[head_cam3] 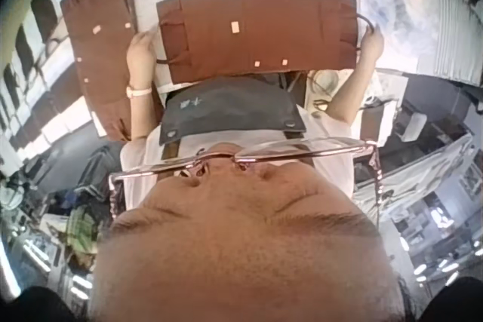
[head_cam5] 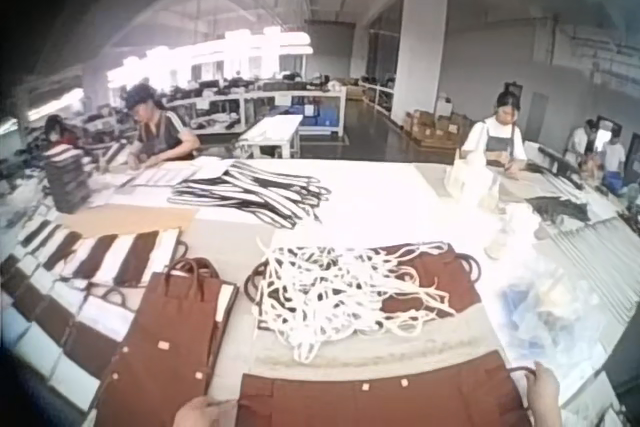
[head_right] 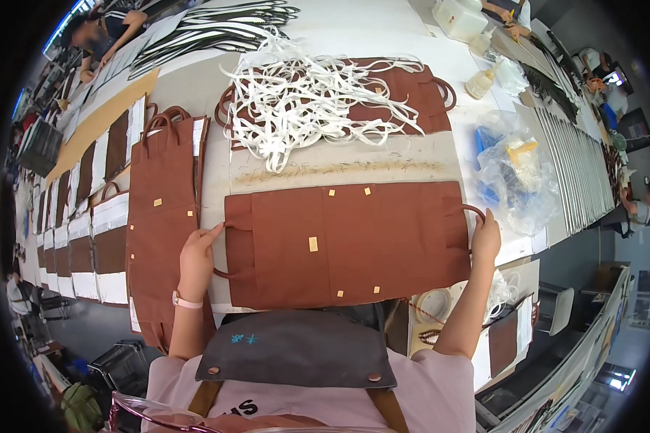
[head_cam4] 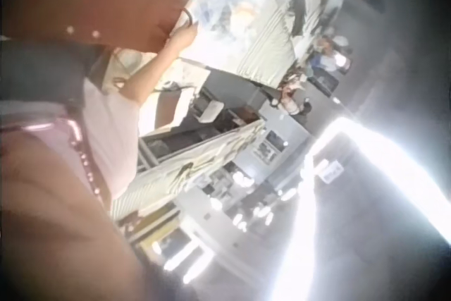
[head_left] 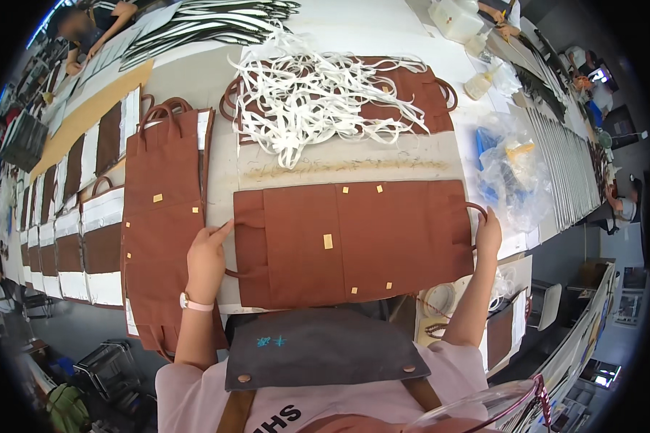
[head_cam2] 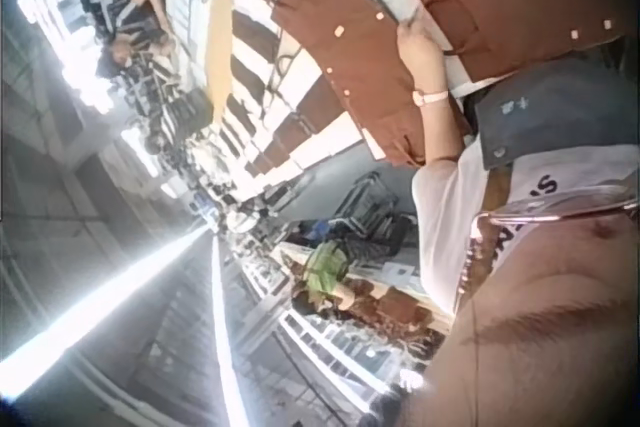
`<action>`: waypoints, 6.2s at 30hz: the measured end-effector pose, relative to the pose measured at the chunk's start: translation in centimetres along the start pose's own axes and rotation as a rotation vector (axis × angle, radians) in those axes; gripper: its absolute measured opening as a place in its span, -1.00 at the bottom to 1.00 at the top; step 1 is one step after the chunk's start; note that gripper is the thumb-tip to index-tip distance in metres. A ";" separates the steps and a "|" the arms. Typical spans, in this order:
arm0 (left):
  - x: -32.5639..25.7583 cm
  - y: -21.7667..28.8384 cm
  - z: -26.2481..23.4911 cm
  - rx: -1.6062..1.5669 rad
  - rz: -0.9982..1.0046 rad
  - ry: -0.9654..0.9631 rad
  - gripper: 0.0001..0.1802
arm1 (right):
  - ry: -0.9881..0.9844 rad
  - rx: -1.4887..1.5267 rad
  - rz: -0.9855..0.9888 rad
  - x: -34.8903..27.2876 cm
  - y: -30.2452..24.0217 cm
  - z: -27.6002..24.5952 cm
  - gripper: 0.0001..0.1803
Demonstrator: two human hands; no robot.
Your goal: The person assembles brown tote bags by hand, attaching white straps to the bag body using a hammer and metal fasteners. They repeatedly position straps, secure them with fasteners, and inspect the finished bags on a workbench in a factory setting.
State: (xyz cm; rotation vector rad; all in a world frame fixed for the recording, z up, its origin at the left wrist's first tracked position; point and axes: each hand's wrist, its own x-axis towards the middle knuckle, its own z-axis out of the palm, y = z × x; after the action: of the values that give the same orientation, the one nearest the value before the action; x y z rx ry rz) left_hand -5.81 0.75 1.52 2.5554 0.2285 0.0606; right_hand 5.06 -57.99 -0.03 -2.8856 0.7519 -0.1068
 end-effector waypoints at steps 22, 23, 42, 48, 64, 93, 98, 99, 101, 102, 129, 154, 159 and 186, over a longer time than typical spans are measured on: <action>4.5 4.2 5.4 0.496 0.160 -0.195 0.05 | -0.214 -0.012 -0.782 -14.0 -21.2 6.7 0.01; 4.7 3.9 5.3 0.528 0.139 -0.210 0.06 | -0.208 -0.055 -0.783 -14.0 -20.8 6.2 0.01; 4.1 1.6 6.6 0.445 0.231 -0.069 -0.14 | 0.103 -0.084 -0.318 -2.6 -9.3 5.9 -0.26; 6.4 -0.6 4.3 0.286 0.217 -0.052 -0.49 | 0.222 0.005 -0.315 -1.7 -8.0 6.5 -0.30; 9.7 -2.2 2.1 -0.459 -0.313 -0.207 -0.85 | -0.161 0.484 -0.210 5.3 -4.1 4.5 -0.65; 10.1 -6.1 3.6 -0.354 -0.204 -0.057 -0.89 | 0.211 -0.055 -0.186 0.1 -8.4 5.7 -0.69; 10.0 -5.6 3.5 -0.349 -0.173 -0.069 -0.89 | 0.142 0.025 -0.483 -5.2 -10.9 4.4 -0.36; 10.0 -5.7 3.6 -0.348 -0.164 -0.069 -0.89 | 0.039 0.019 -0.550 -6.3 -11.2 4.7 -0.38; 9.9 -6.5 3.6 -0.351 -0.146 -0.058 -0.89 | 0.056 0.027 -0.591 -7.3 -11.5 5.3 -0.35; 10.0 -6.8 3.9 -0.374 -0.152 -0.064 -0.89 | 0.080 -0.021 -0.594 -7.3 -11.3 5.2 -0.34; 9.6 -5.3 2.9 -0.437 -0.184 -0.085 -0.86 | 0.165 -0.025 -0.344 -4.2 -9.0 6.2 -0.49; 1.1 -2.1 -1.6 -0.101 -0.129 -0.047 -0.58 | 0.116 -0.160 -0.367 -6.2 -9.7 7.1 -0.21; 0.9 -2.2 -1.6 -0.114 -0.137 -0.040 -0.59 | 0.098 -0.239 -0.233 -4.6 -3.4 4.8 -0.47; 0.8 -4.1 -4.5 -0.399 -0.179 0.016 -0.57 | 0.065 0.768 -0.226 -3.3 0.5 0.8 -0.78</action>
State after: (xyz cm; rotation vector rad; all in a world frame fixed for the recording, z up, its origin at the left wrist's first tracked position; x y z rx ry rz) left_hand -6.06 6.68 3.00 2.1299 0.4064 0.0522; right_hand 2.05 -56.66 -0.97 -2.2158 0.2861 -0.4159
